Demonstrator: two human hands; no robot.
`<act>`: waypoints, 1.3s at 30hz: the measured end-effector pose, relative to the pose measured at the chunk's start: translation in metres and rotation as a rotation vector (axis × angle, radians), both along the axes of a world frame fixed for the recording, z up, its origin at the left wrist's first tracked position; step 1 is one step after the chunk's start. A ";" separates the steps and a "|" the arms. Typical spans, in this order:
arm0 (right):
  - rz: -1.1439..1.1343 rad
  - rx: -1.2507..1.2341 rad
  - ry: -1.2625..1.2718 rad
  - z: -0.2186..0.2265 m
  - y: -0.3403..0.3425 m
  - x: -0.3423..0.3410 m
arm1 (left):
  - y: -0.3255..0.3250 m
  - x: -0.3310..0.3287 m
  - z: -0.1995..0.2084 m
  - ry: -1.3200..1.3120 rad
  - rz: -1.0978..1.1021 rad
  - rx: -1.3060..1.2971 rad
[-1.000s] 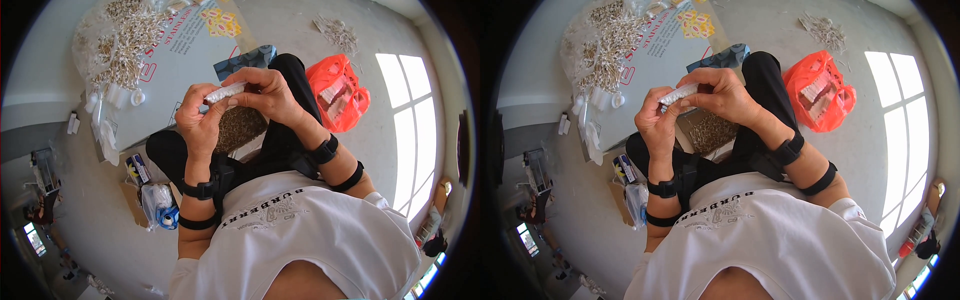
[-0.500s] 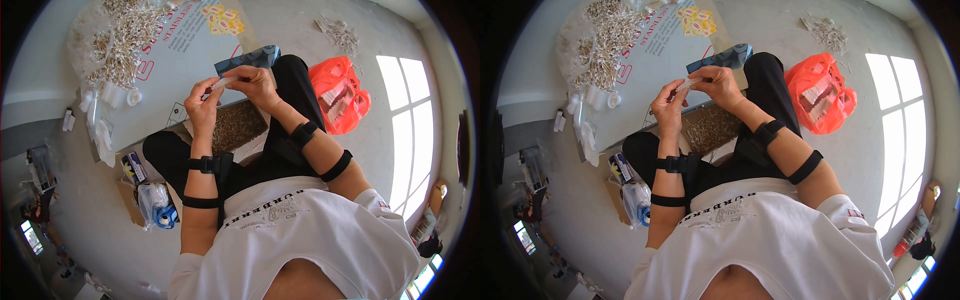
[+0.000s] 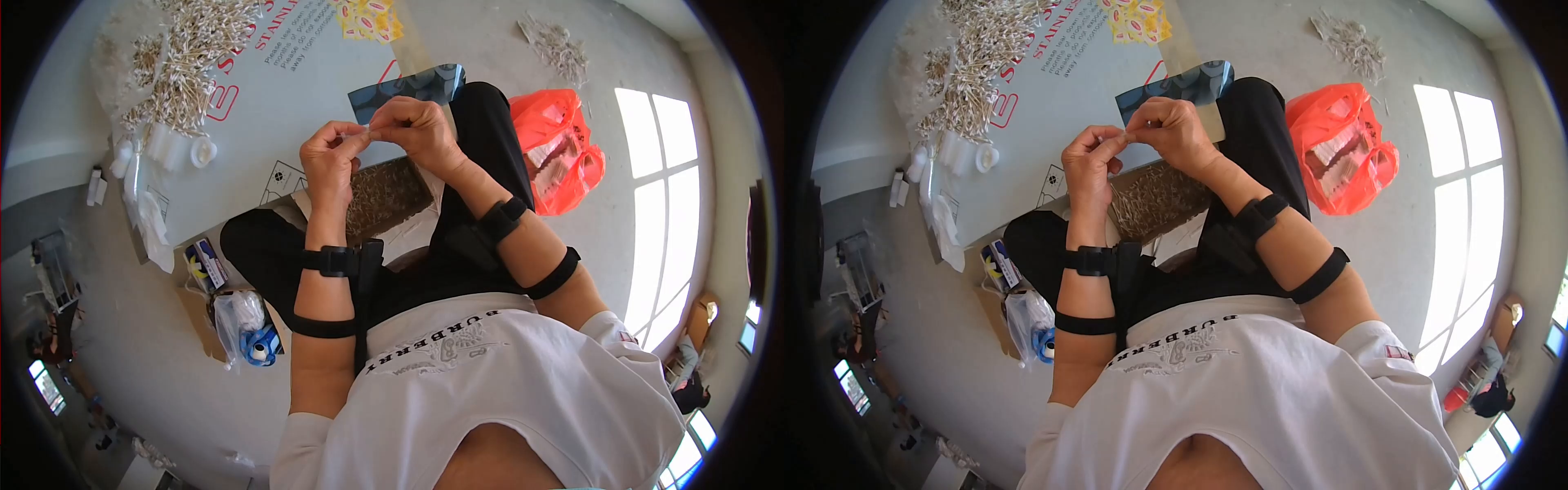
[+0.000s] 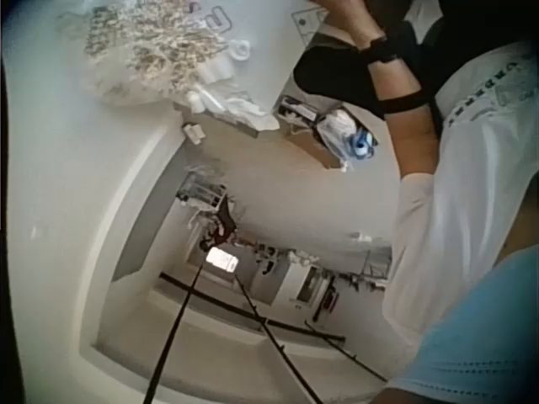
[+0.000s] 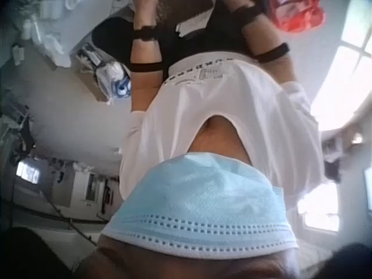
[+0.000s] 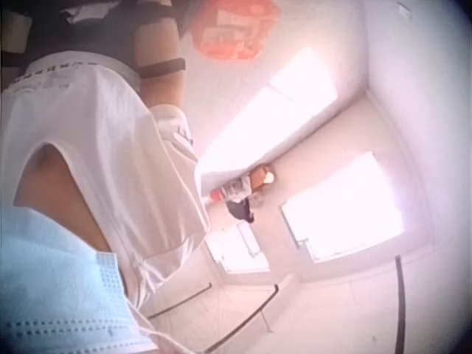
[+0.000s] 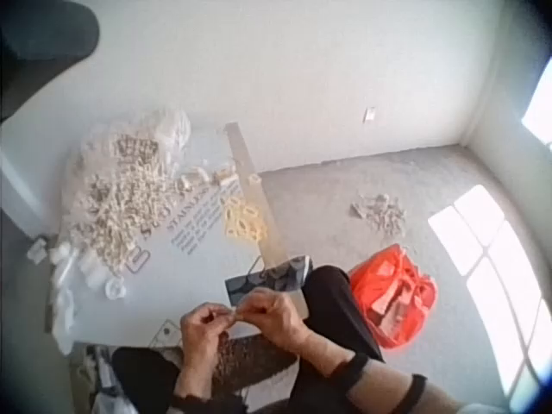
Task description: The person is packing groups of cotton swabs into small plastic bags and sealing them.
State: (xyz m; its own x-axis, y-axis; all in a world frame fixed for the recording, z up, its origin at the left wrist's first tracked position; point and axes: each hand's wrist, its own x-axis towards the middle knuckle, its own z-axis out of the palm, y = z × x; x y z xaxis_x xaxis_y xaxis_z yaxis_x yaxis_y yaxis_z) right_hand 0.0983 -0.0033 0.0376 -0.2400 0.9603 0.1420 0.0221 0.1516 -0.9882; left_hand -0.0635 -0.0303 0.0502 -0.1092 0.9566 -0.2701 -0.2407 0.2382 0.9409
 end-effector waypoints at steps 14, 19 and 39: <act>0.094 0.018 -0.128 0.010 0.011 0.005 | 0.013 0.002 0.004 0.090 -0.049 0.093; 0.048 0.223 -0.282 0.010 0.011 0.001 | 0.018 0.002 0.005 0.056 -0.050 -0.003; 0.038 0.364 -0.463 0.018 0.012 0.010 | 0.018 -0.018 0.018 0.764 -0.235 0.441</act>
State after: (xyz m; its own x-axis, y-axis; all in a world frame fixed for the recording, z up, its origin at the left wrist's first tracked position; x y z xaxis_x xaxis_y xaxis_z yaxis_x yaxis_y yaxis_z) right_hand 0.1083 0.0084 0.0557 -0.3885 0.8592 0.3330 0.4265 0.4880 -0.7615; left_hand -0.0811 -0.0120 0.0682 0.1025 0.9762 0.1909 0.4950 -0.2165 0.8415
